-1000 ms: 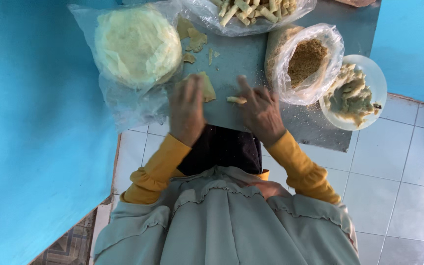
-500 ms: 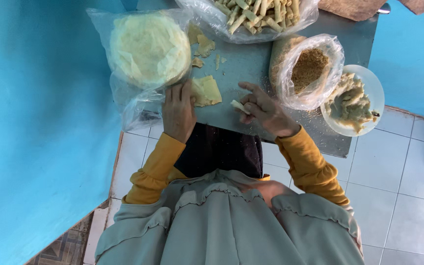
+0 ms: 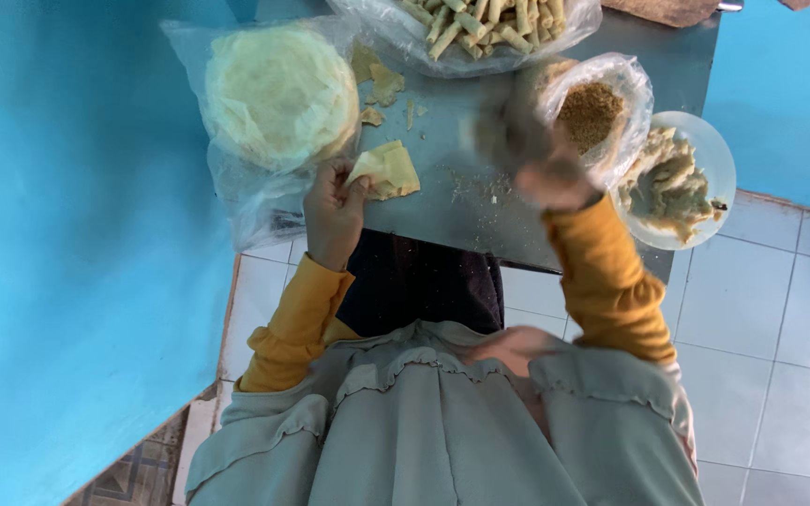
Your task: The person sits at a small metal table and tears pieces from flat dough sheets, then rolls and shapes each piece by hand into thin stick shapes. The shaped dough sticks are placed into a plastic bag with other finished sticks, and the person reaches into the bag of dough sheets to get more material.
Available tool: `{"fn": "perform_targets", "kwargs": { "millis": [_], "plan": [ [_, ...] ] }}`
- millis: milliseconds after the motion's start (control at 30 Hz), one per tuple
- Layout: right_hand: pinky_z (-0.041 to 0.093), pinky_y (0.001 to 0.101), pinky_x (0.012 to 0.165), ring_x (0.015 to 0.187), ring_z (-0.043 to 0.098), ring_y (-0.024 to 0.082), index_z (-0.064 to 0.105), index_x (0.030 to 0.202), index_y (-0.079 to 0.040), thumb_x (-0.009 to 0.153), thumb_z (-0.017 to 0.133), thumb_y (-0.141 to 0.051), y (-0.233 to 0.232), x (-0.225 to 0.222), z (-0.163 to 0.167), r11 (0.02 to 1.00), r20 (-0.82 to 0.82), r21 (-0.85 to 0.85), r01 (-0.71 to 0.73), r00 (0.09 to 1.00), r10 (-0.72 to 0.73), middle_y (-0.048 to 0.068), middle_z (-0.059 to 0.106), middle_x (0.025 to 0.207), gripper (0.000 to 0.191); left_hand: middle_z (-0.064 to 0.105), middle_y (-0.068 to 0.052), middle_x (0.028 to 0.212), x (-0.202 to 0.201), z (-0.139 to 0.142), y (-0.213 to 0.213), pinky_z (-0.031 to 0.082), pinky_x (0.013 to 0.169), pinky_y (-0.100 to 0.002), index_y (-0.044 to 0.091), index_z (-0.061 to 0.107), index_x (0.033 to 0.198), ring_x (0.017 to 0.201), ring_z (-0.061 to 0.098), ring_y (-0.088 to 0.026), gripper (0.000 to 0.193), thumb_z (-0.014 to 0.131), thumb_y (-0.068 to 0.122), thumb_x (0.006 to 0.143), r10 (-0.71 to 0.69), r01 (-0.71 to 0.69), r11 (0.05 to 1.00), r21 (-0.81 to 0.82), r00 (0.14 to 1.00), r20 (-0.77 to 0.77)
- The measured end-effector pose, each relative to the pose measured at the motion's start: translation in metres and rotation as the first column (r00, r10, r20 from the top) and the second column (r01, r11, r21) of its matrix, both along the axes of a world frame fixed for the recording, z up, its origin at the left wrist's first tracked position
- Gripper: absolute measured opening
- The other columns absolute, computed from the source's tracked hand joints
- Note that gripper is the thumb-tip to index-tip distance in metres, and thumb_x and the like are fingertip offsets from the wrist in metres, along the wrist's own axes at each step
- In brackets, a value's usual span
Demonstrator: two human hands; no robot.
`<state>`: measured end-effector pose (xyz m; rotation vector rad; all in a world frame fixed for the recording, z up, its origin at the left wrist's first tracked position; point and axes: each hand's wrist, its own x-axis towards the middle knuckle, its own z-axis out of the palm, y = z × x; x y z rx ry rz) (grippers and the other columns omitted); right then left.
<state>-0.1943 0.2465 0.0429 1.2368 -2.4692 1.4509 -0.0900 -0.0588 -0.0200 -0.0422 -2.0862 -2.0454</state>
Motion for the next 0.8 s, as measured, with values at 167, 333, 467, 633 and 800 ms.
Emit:
{"fn": "perform_targets", "kwargs": {
  "millis": [167,333,467,633,800],
  "plan": [
    [0.061,0.0211,0.074,0.086,0.055,0.005,0.008,0.168,-0.016,0.105,0.058,0.005,-0.022,0.022,0.009,0.935,0.084,-0.287,0.211,0.977,-0.194,0.018,0.044,0.162,0.083,0.072,-0.01,0.11,-0.002,0.004,0.019,0.055,0.073,-0.027,0.001,0.053,0.128,0.088,0.071,-0.017,0.031,0.066,0.0,0.1,-0.194,0.11,0.895,0.432,0.969,0.155],
    [0.058,0.0281,0.089,0.099,0.064,0.015,0.018,0.169,-0.007,0.095,0.069,0.012,-0.061,0.097,-0.024,0.877,0.486,-0.319,0.359,0.857,-0.174,0.013,0.064,0.114,0.092,0.068,-0.007,0.116,0.004,0.009,0.051,0.056,0.089,-0.028,0.005,0.049,0.138,0.099,0.068,-0.014,0.047,0.066,-0.003,0.095,-0.372,0.234,0.795,0.56,0.917,0.145],
    [0.055,0.0278,0.089,0.098,0.065,0.016,0.028,0.165,-0.004,0.095,0.067,0.014,-0.035,0.102,-0.021,0.877,0.604,-0.27,0.398,0.779,-0.168,0.011,0.067,0.106,0.082,0.069,-0.007,0.116,0.007,0.006,0.063,0.054,0.093,-0.027,0.002,0.051,0.14,0.105,0.067,-0.012,0.048,0.065,-0.003,0.095,-0.402,0.213,0.788,0.577,0.888,0.222],
    [0.059,0.0292,0.083,0.096,0.07,0.017,0.035,0.156,0.002,0.096,0.066,0.01,-0.008,0.101,-0.007,0.887,0.572,-0.26,0.381,0.801,-0.176,0.014,0.07,0.107,0.068,0.066,-0.004,0.102,-0.002,0.01,0.08,0.054,0.088,-0.026,0.005,0.062,0.136,0.096,0.064,-0.012,0.04,0.071,-0.001,0.097,-0.402,0.266,0.824,0.501,0.896,0.186],
    [0.061,0.0331,0.085,0.1,0.075,0.022,0.045,0.148,0.0,0.097,0.063,0.009,-0.004,0.12,0.004,0.88,0.118,-0.029,0.474,0.876,-0.468,0.017,0.073,0.111,0.055,0.074,0.001,0.109,-0.001,0.017,0.086,0.046,0.106,-0.04,0.015,0.071,0.108,0.111,0.067,-0.016,0.013,0.072,0.01,0.096,-0.281,0.202,0.927,-0.317,0.933,-0.226]
  ]
}}
